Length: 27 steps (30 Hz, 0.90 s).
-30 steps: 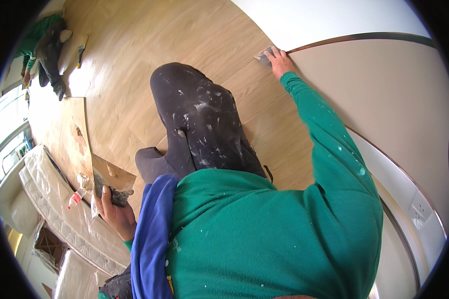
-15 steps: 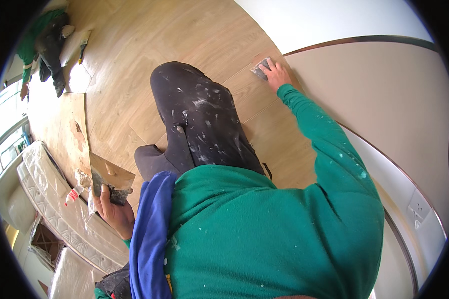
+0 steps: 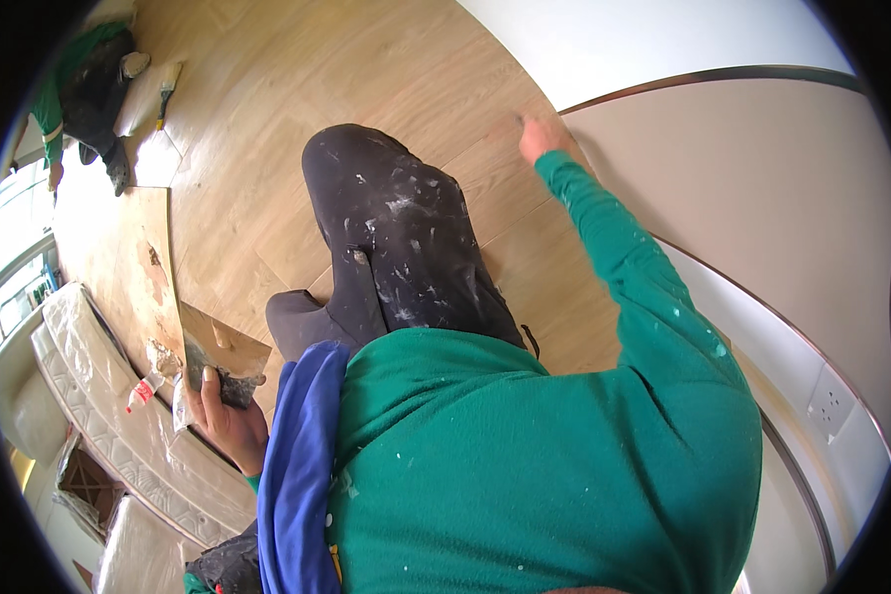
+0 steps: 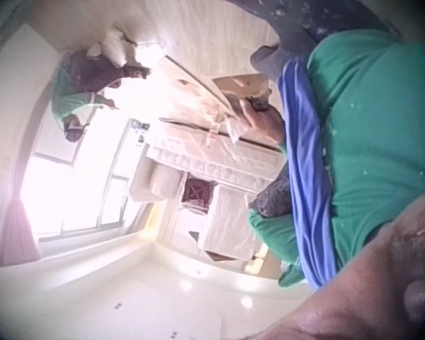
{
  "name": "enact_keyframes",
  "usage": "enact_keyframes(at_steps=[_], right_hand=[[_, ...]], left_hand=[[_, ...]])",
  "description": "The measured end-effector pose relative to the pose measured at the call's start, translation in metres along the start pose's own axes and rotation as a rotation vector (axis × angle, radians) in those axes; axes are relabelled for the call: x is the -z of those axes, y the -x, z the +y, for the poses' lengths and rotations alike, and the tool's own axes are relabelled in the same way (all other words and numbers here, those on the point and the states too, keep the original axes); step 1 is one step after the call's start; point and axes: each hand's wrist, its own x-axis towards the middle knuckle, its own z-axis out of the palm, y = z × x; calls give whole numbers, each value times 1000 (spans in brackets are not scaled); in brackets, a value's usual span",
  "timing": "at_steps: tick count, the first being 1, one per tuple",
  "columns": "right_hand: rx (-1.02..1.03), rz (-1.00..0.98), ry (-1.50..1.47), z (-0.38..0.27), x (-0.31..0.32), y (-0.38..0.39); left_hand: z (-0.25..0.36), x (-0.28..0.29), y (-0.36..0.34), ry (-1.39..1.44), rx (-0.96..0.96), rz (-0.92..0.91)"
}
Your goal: The person applies a substance to gaps in wood flooring using a small scraper and a putty knife, then later sweeps the area with a broom.
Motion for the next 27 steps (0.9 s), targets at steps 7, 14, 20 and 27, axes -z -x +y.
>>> enact_keyframes(at_steps=[7,14,20,27], right_hand=[[-173,-34,105,-2,36,-51],[-3,-7,100,-51,-72,-1],[-54,-11,-20,-15,-33,-22],[-88,75,74,6,-20,-44]], left_hand=[[-5,10,5,28,46,41],[-9,24,8,-27,-17,3],[-15,20,5,15,-41,127],[-12,16,8,0,16,101]])
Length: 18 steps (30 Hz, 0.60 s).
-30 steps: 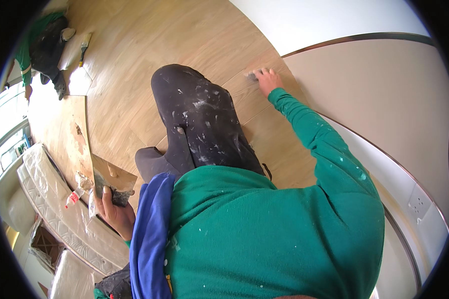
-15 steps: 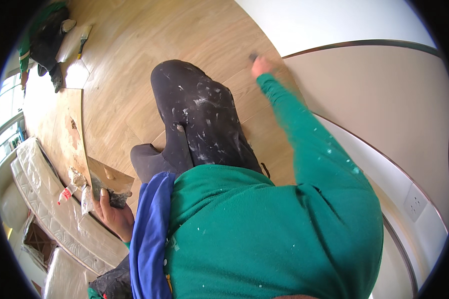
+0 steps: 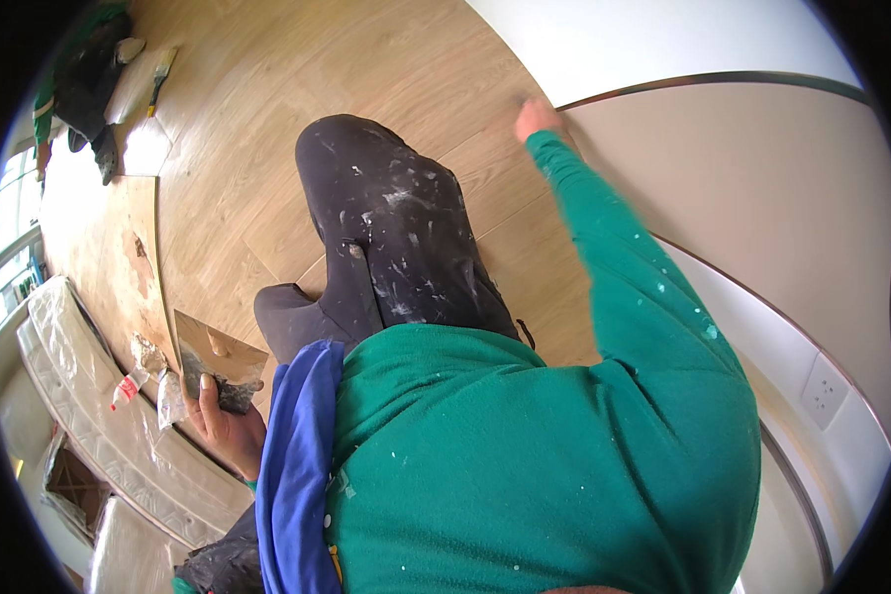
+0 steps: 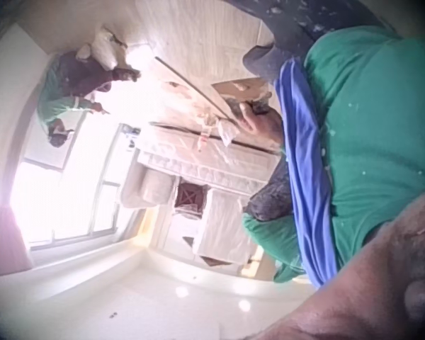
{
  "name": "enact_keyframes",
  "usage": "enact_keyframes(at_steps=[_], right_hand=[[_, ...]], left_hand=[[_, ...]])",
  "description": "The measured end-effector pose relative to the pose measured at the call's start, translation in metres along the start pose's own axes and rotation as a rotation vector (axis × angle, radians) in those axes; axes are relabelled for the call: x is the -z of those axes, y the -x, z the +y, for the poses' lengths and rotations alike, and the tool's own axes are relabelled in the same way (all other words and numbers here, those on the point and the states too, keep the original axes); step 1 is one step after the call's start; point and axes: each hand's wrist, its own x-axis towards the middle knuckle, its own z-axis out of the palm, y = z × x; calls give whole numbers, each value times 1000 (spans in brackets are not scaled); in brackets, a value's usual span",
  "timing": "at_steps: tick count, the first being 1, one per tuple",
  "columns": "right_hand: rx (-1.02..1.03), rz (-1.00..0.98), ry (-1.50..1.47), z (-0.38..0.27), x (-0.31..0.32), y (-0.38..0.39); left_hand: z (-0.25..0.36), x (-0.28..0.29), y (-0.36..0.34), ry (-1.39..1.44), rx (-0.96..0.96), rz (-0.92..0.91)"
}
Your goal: The person applies a substance to gaps in wood flooring using a small scraper and a putty knife, then later sweeps the area with a broom.
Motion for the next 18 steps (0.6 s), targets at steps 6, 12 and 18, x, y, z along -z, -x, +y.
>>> enact_keyframes(at_steps=[6,12,18], right_hand=[[197,-155,-128,-68,-42,97],[9,35,-461,40,-32,115],[-20,133,-260,109,15,118]], left_hand=[[-3,12,-10,-19,-36,-23],[-3,2,-9,54,-16,53],[-1,-7,-18,13,0,-32]])
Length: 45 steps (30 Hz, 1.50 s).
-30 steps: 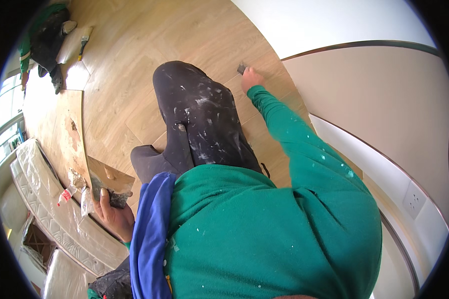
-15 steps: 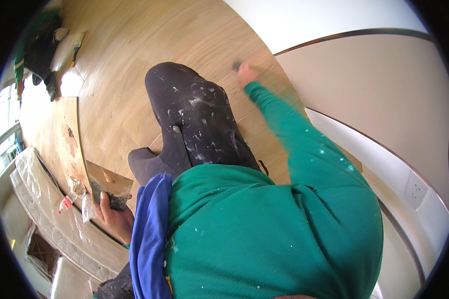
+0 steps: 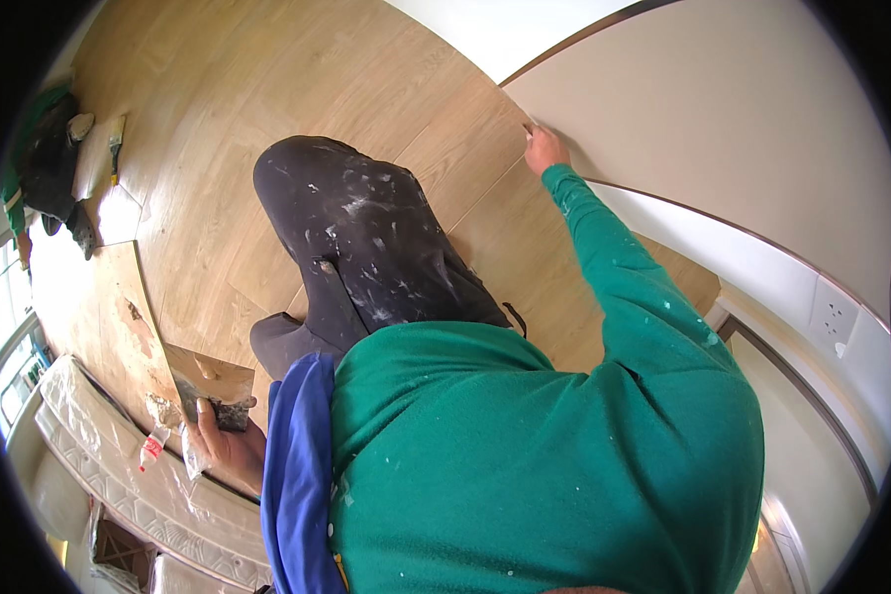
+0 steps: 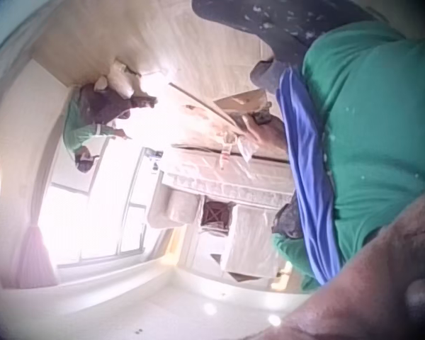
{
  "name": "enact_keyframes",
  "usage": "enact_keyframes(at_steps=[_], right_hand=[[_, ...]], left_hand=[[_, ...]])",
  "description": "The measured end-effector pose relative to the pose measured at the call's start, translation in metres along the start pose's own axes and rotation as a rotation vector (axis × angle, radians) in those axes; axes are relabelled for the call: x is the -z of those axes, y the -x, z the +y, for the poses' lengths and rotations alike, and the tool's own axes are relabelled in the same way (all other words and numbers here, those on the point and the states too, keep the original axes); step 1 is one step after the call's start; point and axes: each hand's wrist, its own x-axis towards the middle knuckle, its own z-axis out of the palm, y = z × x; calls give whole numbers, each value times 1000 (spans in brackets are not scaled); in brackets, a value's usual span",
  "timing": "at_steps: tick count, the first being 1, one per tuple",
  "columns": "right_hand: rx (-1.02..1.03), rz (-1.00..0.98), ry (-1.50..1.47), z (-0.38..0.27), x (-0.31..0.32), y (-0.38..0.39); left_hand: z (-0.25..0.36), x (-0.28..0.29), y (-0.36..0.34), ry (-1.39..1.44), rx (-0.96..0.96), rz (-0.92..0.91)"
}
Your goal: The person applies a substance to gaps in wood flooring using a small scraper and a putty knife, then later sweeps the area with a broom.
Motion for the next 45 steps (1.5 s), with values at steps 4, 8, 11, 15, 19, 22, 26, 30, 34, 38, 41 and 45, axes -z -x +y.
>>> enact_keyframes(at_steps=[4,8,11,15,19,22,26,30,34,38,41,45], right_hand=[[-23,27,79,-9,-6,-27],[-114,19,110,-2,-19,-33],[-156,-17,123,-1,-15,-38],[-196,-71,188,-15,-11,-41],[-156,-44,179,-17,-19,-35],[-52,-52,160,-15,-21,-8],[-47,-73,66,4,-30,21],[-228,-25,40,36,-26,32],[-258,-55,91,47,-13,20],[-171,-18,102,44,-15,10],[-139,18,122,40,-26,13],[-44,13,124,22,-50,50]], left_hand=[[-3,7,-4,-2,15,-8],[0,6,6,-21,-32,-7],[-5,10,6,-22,-39,0],[1,7,11,-19,-28,1],[2,8,8,-23,-21,-14],[-1,6,9,-16,-21,8],[3,3,12,-23,-24,43],[3,5,8,-26,-18,5],[-7,13,1,-12,4,21],[-4,14,0,-21,7,19],[-1,16,-2,-32,4,-12],[-1,8,-3,-10,9,-44]])
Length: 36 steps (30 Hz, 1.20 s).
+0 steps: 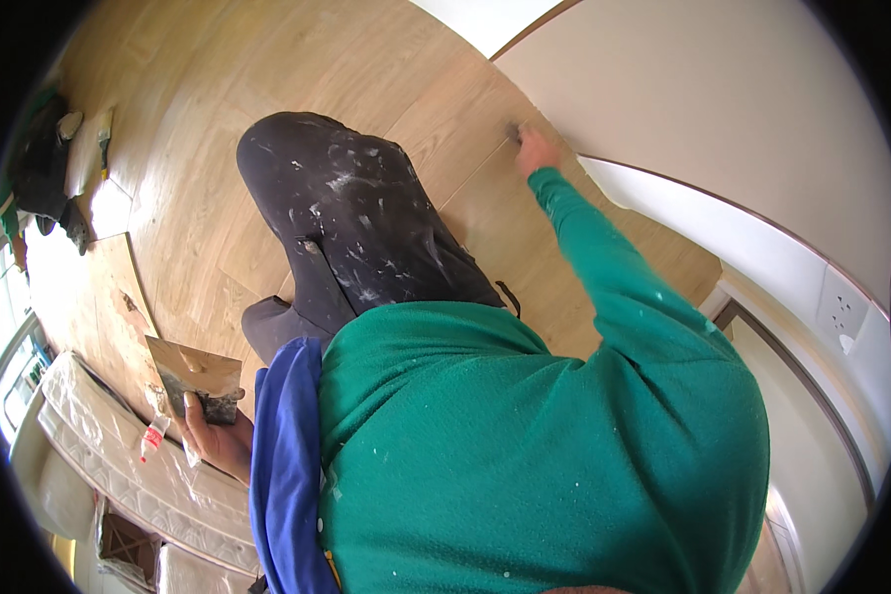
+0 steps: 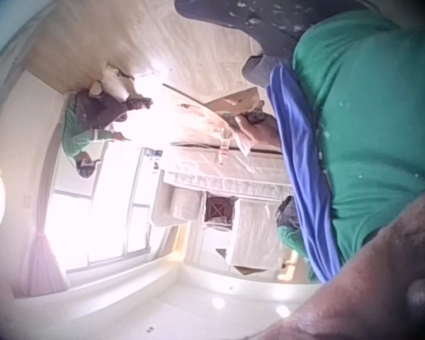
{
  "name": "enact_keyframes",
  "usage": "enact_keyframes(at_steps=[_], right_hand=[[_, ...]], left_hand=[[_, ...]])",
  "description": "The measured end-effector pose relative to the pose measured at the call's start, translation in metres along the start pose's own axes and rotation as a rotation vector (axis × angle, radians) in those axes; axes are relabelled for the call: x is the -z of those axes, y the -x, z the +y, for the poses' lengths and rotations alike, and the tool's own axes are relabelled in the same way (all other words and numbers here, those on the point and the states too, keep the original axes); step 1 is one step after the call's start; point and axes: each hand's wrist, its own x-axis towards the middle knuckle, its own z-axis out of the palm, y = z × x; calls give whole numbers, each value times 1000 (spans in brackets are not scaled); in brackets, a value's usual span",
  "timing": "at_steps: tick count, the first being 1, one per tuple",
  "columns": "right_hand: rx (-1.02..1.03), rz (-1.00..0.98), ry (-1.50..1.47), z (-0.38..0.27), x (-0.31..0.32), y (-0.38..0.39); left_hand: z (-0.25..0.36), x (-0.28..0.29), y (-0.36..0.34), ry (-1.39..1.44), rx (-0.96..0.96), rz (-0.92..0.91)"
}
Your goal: The person applies a substance to gaps in wood flooring using a small scraper and a putty knife, then later sweeps the area with a broom.
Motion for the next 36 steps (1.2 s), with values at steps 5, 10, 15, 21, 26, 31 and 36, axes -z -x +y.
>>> enact_keyframes(at_steps=[5,10,15,21,26,31,36], right_hand=[[-62,-261,-313,-29,38,34],[54,-383,-1581,-158,190,95],[552,-257,-1545,-258,275,146],[1257,266,-1075,-332,314,167],[1317,352,-565,-336,329,156],[843,-304,-1223,-324,331,156],[309,-1180,-1756,-319,354,198]], left_hand=[[-3,-9,5,114,1,-49],[-1,-82,11,365,214,-345],[7,-127,9,604,386,-543],[53,-119,34,727,284,-530],[67,-90,48,763,130,-542],[57,-78,54,334,-611,-312],[58,-70,41,-321,-1315,-565]])
